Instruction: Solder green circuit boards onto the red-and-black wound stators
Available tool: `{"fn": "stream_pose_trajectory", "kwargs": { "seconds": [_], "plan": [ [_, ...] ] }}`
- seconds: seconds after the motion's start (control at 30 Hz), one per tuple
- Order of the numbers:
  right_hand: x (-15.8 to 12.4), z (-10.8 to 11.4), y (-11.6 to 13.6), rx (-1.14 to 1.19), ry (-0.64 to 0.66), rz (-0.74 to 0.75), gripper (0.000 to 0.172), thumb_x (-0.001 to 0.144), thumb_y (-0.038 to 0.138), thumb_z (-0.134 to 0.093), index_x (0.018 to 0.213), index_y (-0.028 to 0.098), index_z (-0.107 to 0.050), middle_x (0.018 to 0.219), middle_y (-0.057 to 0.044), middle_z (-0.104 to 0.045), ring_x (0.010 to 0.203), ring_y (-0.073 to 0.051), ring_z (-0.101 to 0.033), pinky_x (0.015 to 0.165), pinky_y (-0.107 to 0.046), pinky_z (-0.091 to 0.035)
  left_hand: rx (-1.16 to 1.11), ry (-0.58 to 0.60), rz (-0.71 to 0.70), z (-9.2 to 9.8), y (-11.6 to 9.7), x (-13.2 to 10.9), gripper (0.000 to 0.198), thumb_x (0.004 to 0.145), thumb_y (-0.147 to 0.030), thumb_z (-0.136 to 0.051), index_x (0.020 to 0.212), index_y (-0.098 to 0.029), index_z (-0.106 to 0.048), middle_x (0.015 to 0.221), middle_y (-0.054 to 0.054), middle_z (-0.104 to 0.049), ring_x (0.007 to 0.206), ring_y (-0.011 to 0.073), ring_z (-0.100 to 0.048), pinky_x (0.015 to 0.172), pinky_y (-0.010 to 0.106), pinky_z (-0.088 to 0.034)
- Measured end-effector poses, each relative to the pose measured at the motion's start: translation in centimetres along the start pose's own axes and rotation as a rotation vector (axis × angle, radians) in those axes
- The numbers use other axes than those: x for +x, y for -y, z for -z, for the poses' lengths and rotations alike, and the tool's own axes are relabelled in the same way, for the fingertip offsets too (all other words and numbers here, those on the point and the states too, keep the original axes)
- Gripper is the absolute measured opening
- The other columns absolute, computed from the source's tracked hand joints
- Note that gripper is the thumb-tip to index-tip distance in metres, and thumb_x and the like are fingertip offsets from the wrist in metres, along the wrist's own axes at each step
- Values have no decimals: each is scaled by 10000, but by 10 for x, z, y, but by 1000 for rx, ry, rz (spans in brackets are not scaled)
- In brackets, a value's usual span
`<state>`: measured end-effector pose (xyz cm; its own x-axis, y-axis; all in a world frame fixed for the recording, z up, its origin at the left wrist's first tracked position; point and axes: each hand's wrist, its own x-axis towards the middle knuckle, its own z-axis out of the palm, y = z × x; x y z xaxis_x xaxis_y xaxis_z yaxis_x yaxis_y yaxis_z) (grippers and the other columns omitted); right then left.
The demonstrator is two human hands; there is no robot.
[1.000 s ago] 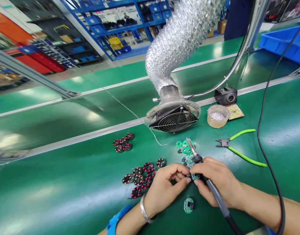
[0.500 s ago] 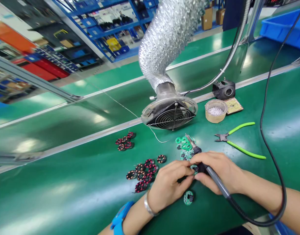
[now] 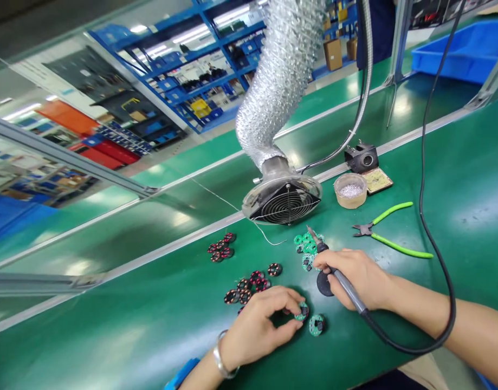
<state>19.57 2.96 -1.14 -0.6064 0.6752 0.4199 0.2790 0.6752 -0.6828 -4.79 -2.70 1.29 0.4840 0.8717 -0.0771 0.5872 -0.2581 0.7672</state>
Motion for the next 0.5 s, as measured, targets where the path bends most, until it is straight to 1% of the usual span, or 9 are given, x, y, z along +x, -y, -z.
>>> {"fn": "stream_pose_trajectory", "kwargs": {
  "seconds": [0.07, 0.13, 0.2, 0.23, 0.27, 0.33, 0.4, 0.43, 0.5],
  "plan": [
    [0, 0, 1, -13, -2, 1, 358, 767, 52, -444, 1086, 194, -526, 876, -34, -674, 757, -153, -647, 705, -260, -514, 97, 28, 9, -5, -2, -4, 203, 703, -117, -658, 889, -184, -610, 883, 47, -701, 764, 173, -640, 706, 277, -516],
    [0, 0, 2, -33, 14, 4, 365, 778, 52, -441, 1103, 195, -524, 889, -36, -685, 755, -157, -654, 704, -272, -516, 182, 67, 12, -8, -6, -3, 367, 652, -131, -692, 998, -171, -575, 898, 52, -669, 766, 189, -618, 716, 298, -519],
    [-1, 0, 3, -52, 34, 6, 360, 798, 60, -438, 1120, 198, -521, 931, -43, -697, 777, -162, -668, 717, -284, -525, 272, 139, -40, -10, -13, 2, 540, 606, -184, -754, 1107, -175, -552, 978, 67, -650, 838, 225, -609, 751, 329, -519],
    [-3, 0, 3, -63, 35, 9, 353, 812, 64, -434, 1127, 200, -520, 958, -49, -701, 795, -164, -676, 728, -289, -532, 322, 180, -81, -10, -17, 4, 596, 598, -225, -779, 1147, -193, -549, 1024, 71, -641, 868, 242, -601, 750, 336, -516],
    [-4, 0, 3, -79, 25, 12, 347, 828, 71, -432, 1137, 201, -520, 987, -57, -703, 816, -168, -684, 743, -294, -540, 374, 215, -123, -11, -20, 7, 611, 607, -268, -792, 1168, -218, -553, 1057, 69, -633, 880, 251, -594, 728, 333, -512],
    [-8, -1, 1, -123, -26, 19, 332, 855, 87, -435, 1150, 205, -532, 1010, -63, -709, 838, -174, -694, 761, -295, -558, 464, 251, -184, -14, -24, 10, 505, 671, -322, -775, 1136, -259, -588, 1068, 52, -630, 852, 241, -584, 658, 303, -490],
    [-12, -1, -4, -157, -76, -2, 328, 871, 111, -460, 1168, 218, -550, 989, -50, -716, 847, -176, -701, 759, -282, -579, 497, 242, -220, -17, -23, 10, 349, 738, -315, -743, 1063, -262, -628, 1022, 35, -639, 808, 214, -578, 630, 279, -466],
    [-14, -1, -7, -164, -86, -11, 333, 870, 120, -474, 1174, 230, -556, 969, -38, -718, 839, -175, -705, 742, -269, -587, 486, 229, -227, -18, -21, 9, 298, 761, -298, -731, 1043, -259, -640, 992, 29, -644, 797, 202, -579, 645, 273, -465],
    [-18, 0, -13, -180, -107, -26, 338, 872, 142, -496, 1187, 247, -564, 964, -31, -717, 830, -183, -712, 736, -271, -603, 401, 206, -220, -15, -17, 4, 268, 782, -281, -731, 1039, -257, -657, 942, 23, -655, 799, 184, -593, 712, 262, -472]
  ]
}}
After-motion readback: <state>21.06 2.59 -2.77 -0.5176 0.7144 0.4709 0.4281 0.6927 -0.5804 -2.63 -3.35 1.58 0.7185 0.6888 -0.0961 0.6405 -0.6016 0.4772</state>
